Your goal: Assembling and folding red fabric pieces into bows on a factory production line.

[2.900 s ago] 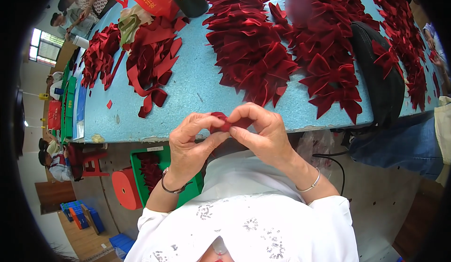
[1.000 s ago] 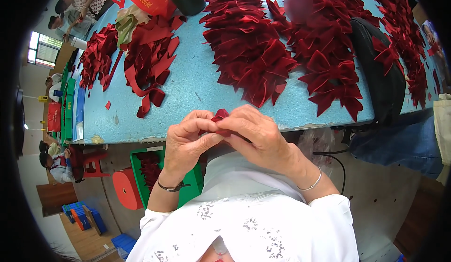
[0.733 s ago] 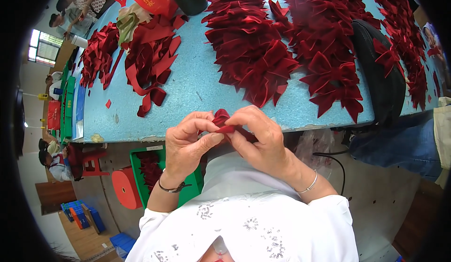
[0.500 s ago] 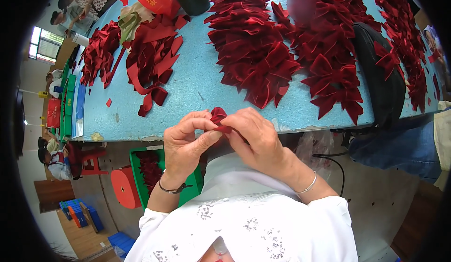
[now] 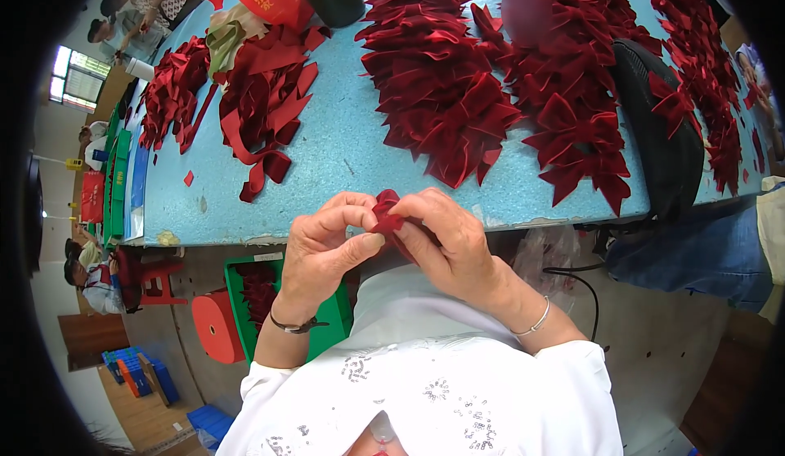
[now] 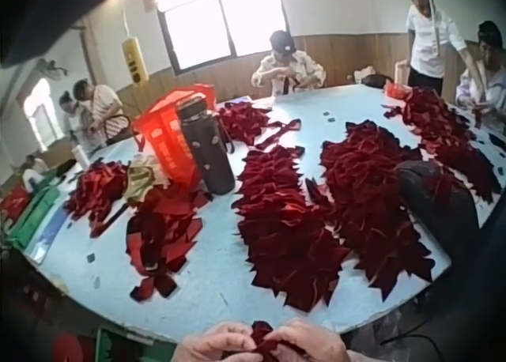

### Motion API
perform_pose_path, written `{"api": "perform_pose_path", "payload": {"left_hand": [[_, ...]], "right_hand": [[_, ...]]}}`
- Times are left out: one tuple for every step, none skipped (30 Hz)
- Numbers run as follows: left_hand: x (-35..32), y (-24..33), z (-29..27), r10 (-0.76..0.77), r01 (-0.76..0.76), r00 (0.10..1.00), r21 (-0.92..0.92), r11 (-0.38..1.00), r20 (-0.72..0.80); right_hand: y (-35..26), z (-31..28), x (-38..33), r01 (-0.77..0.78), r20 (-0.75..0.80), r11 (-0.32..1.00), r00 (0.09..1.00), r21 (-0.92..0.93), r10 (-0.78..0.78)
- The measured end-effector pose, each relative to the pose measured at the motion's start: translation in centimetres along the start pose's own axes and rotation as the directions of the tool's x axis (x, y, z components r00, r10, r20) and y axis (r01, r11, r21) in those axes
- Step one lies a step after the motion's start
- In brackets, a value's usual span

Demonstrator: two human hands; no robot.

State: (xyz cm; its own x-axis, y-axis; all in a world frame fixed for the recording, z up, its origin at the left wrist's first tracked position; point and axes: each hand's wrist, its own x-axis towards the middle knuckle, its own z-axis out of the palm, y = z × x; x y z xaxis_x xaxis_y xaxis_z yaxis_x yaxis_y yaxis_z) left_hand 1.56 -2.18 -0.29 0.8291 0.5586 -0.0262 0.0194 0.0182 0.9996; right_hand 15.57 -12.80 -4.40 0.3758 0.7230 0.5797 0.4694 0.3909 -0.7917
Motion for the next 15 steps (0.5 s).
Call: {"api": "perform_pose_path", "payload": {"left_hand": [[0.0, -0.1, -0.2, -0.01, 0.011, 1.0, -0.05, 0.999, 0.016], [0.0, -0.2, -0.4, -0.02, 0.023, 0.999, -0.1, 0.995, 0.033], [0.0, -0.3, -0.6, -0.029, 0.037, 0.998, -0.15, 0.988, 0.051], [0.0, -0.4, -0.8, -0.031, 0.039, 0.998, -0.15, 0.988, 0.052], [0.1, -0.4, -1.0, -0.058, 0.074, 0.995, -0.204, 0.976, 0.081], [0.1, -0.4, -1.2, -0.084, 0.11, 0.99, -0.257, 0.96, 0.111], [0.2, -0.4, -1.2, -0.108, 0.147, 0.984, -0.308, 0.94, 0.143], [0.3, -0.4, -1.1, -0.109, 0.149, 0.984, -0.307, 0.94, 0.142], [0.4, -0.4, -0.8, -0.078, 0.105, 0.989, -0.229, 0.968, 0.125], [0.5, -0.3, -0.5, -0.042, 0.06, 0.993, -0.151, 0.987, 0.114], [0.6, -0.3, -0.3, -0.006, 0.014, 0.994, -0.071, 0.997, 0.106], [0.6, -0.3, -0.2, -0.007, 0.014, 0.994, -0.071, 0.997, 0.109], [0.5, -0.3, -0.1, -0.022, 0.026, 0.996, -0.044, 0.999, 0.087], [0.4, -0.3, -0.1, -0.036, 0.037, 0.997, -0.018, 0.999, 0.065], [0.4, -0.3, 0.0, -0.052, 0.051, 0.998, 0.01, 0.999, 0.039]], "right_hand": [[-0.1, -0.1, 0.2, 0.025, 0.024, 1.0, 0.999, -0.003, -0.025], [-0.2, -0.3, 0.5, 0.05, 0.047, 0.999, 0.998, -0.006, -0.05], [-0.3, -0.4, 0.6, 0.075, 0.07, 0.997, 0.995, -0.009, -0.074], [-0.5, -0.5, 0.6, 0.072, 0.069, 0.997, 0.995, -0.009, -0.072], [-0.6, -0.6, 0.7, 0.011, 0.094, 1.0, 0.995, 0.029, -0.014], [-0.8, -0.8, 0.8, -0.052, 0.121, 0.997, 0.992, 0.065, 0.044], [-0.8, -0.8, 0.8, -0.116, 0.15, 0.988, 0.984, 0.1, 0.1], [-0.6, -0.8, 0.7, -0.117, 0.15, 0.988, 0.984, 0.101, 0.101], [-0.3, -0.7, 0.5, -0.095, 0.128, 0.992, 0.988, 0.086, 0.084], [-0.1, -0.6, 0.3, -0.073, 0.106, 0.995, 0.992, 0.066, 0.066], [0.0, -0.6, 0.3, -0.052, 0.084, 0.998, 0.995, 0.046, 0.048], [0.0, -0.6, 0.3, -0.053, 0.082, 0.998, 0.995, 0.045, 0.049], [0.0, -0.6, 0.3, -0.059, 0.089, 0.997, 0.995, 0.055, 0.054], [-0.1, -0.5, 0.3, -0.065, 0.095, 0.996, 0.994, 0.064, 0.058], [-0.1, -0.6, 0.2, -0.071, 0.102, 0.994, 0.993, 0.078, 0.063]]}}
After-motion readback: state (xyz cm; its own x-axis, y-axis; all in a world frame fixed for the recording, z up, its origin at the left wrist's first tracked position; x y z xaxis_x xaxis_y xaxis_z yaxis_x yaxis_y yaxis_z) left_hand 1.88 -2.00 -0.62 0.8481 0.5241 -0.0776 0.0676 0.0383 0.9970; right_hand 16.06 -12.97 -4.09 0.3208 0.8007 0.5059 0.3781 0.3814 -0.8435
